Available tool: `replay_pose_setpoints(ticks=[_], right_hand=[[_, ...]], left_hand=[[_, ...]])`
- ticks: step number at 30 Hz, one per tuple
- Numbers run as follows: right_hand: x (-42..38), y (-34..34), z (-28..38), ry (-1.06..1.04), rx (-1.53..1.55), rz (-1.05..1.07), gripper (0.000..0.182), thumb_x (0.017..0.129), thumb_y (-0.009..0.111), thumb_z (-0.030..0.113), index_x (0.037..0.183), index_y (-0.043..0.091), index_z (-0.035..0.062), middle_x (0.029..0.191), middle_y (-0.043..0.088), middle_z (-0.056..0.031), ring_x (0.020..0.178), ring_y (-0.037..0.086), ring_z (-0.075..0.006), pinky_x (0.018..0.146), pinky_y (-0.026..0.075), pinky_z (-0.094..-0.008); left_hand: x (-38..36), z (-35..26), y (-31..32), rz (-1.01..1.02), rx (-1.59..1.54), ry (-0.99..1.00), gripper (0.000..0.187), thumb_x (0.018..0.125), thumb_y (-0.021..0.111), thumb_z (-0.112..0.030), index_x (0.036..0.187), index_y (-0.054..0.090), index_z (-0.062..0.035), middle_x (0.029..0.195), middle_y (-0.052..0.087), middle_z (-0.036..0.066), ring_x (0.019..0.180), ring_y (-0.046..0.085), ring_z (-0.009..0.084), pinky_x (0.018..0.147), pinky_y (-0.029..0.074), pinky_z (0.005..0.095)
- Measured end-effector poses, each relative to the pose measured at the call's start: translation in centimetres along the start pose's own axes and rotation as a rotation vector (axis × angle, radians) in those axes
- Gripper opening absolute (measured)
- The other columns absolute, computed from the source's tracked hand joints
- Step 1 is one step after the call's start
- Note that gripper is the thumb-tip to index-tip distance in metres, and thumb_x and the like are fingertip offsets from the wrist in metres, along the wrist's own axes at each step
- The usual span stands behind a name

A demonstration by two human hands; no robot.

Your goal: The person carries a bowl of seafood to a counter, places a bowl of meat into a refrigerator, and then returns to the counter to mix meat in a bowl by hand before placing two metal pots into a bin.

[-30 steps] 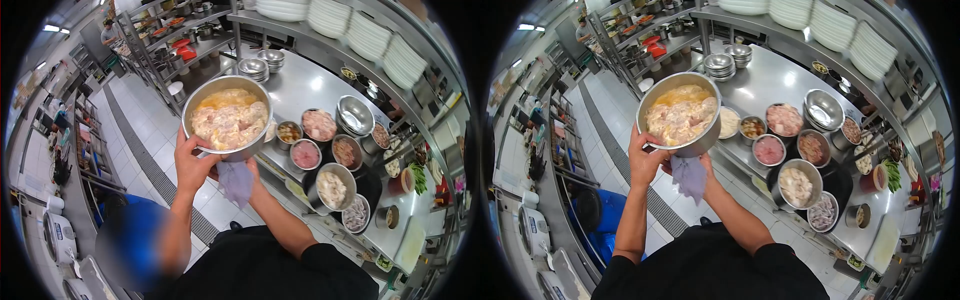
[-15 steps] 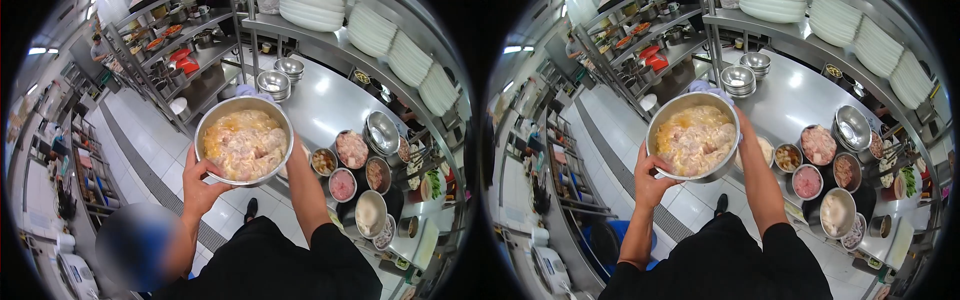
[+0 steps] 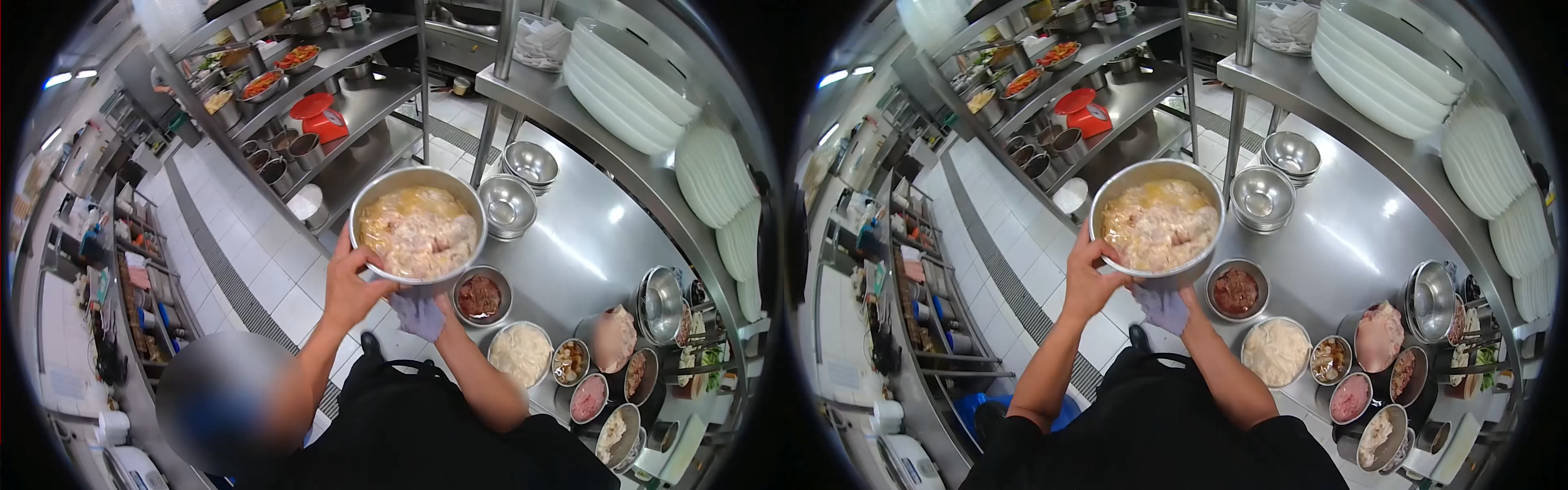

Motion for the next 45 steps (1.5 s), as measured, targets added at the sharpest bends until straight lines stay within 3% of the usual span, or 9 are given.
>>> replay_pose_setpoints(ticks=[3,5,13,24,31,32,34,37,45], right_hand=[[0.4,-3.0,3.2,-0.001,-0.098,-0.136,0.058,0.100,0.038,0.047,0.139,0.045,0.0050,0.125,0.060,-0.0164,0.096,0.066,-0.0273,0.078,0.058,-0.0358],[-0.7,-2.6,6.2,-0.072,-0.441,-0.387,0.060,0.098,0.041,0.050,0.140,0.045,0.0073,0.123,0.061,-0.0171,0.094,0.066,-0.0276,0.070,0.057,-0.0349],[-3.5,-1.3,9.2,-0.335,-0.398,-0.748,0.060,0.095,0.049,0.051,0.134,0.046,0.0042,0.111,0.062,-0.0204,0.082,0.067,-0.0341,0.052,0.055,-0.0370],[1.1,-0.7,6.6,-0.574,-0.096,-1.033,0.063,0.095,0.051,0.045,0.132,0.045,-0.0061,0.107,0.064,-0.0244,0.076,0.069,-0.0321,0.054,0.058,-0.0377],[1.7,-4.0,6.5,-0.507,-0.243,-1.123,0.068,0.092,0.053,0.053,0.138,0.043,0.0028,0.114,0.061,-0.0252,0.078,0.067,-0.0354,0.053,0.055,-0.0417],[1.9,-4.1,6.4,-0.543,-0.230,-1.116,0.068,0.092,0.053,0.052,0.137,0.044,0.0021,0.112,0.061,-0.0249,0.078,0.067,-0.0357,0.053,0.055,-0.0414],[2.8,-3.8,6.6,-0.541,-0.215,-1.109,0.068,0.092,0.053,0.052,0.137,0.044,0.0013,0.110,0.062,-0.0246,0.078,0.067,-0.0359,0.053,0.055,-0.0412],[4.9,-3.3,8.0,-0.476,-0.244,-1.089,0.069,0.091,0.053,0.052,0.136,0.045,0.0006,0.108,0.063,-0.0238,0.078,0.067,-0.0354,0.052,0.055,-0.0412],[7.0,-4.1,10.1,-0.440,-0.348,-1.082,0.069,0.090,0.053,0.056,0.130,0.049,-0.0008,0.097,0.066,-0.0214,0.070,0.067,-0.0312,0.049,0.056,-0.0379]], left_hand=[[6.8,3.1,-1.1,-0.051,0.031,0.004,0.036,0.052,0.084,0.003,0.073,0.055,-0.0003,0.139,0.045,0.018,0.122,0.053,0.0319,0.090,0.053,0.0380],[12.3,6.7,-1.8,-0.036,0.115,0.116,0.035,0.056,0.085,-0.003,0.072,0.054,0.0002,0.132,0.049,0.018,0.118,0.055,0.0308,0.090,0.050,0.0376],[38.3,23.4,-2.2,-0.111,0.301,0.106,0.040,0.061,0.086,-0.021,0.082,0.064,0.0039,0.137,0.044,0.026,0.125,0.047,0.0403,0.101,0.041,0.0415],[59.8,43.6,3.5,-0.295,0.408,0.014,0.047,0.066,0.087,-0.035,0.093,0.067,-0.0021,0.141,0.038,0.031,0.132,0.039,0.0450,0.104,0.040,0.0450],[68.7,46.8,7.9,-0.306,0.458,0.065,0.048,0.067,0.084,-0.039,0.094,0.067,-0.0043,0.141,0.037,0.031,0.131,0.039,0.0445,0.104,0.040,0.0446],[70.6,48.8,9.3,-0.138,0.431,-0.057,0.050,0.067,0.084,-0.039,0.099,0.066,-0.0057,0.140,0.039,0.029,0.130,0.041,0.0434,0.103,0.041,0.0442],[71.4,50.1,10.1,-0.004,0.331,-0.144,0.055,0.069,0.083,-0.036,0.110,0.062,-0.0068,0.135,0.046,0.026,0.127,0.044,0.0411,0.102,0.042,0.0434],[66.0,45.0,9.4,-0.291,0.172,0.054,0.059,0.074,0.079,-0.024,0.123,0.054,-0.0035,0.125,0.056,0.020,0.122,0.050,0.0393,0.102,0.041,0.0427],[42.3,38.1,-4.6,-0.276,0.473,-0.182,0.035,0.082,0.068,-0.017,0.113,0.063,-0.0002,0.125,0.056,0.021,0.118,0.051,0.0375,0.103,0.040,0.0444]])
Point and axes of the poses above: each hand's wrist, its own x-axis towards the middle knuckle, its own y-axis out of the palm, z = x × y, the point moved 9 cm from there along x, towards the middle knuckle
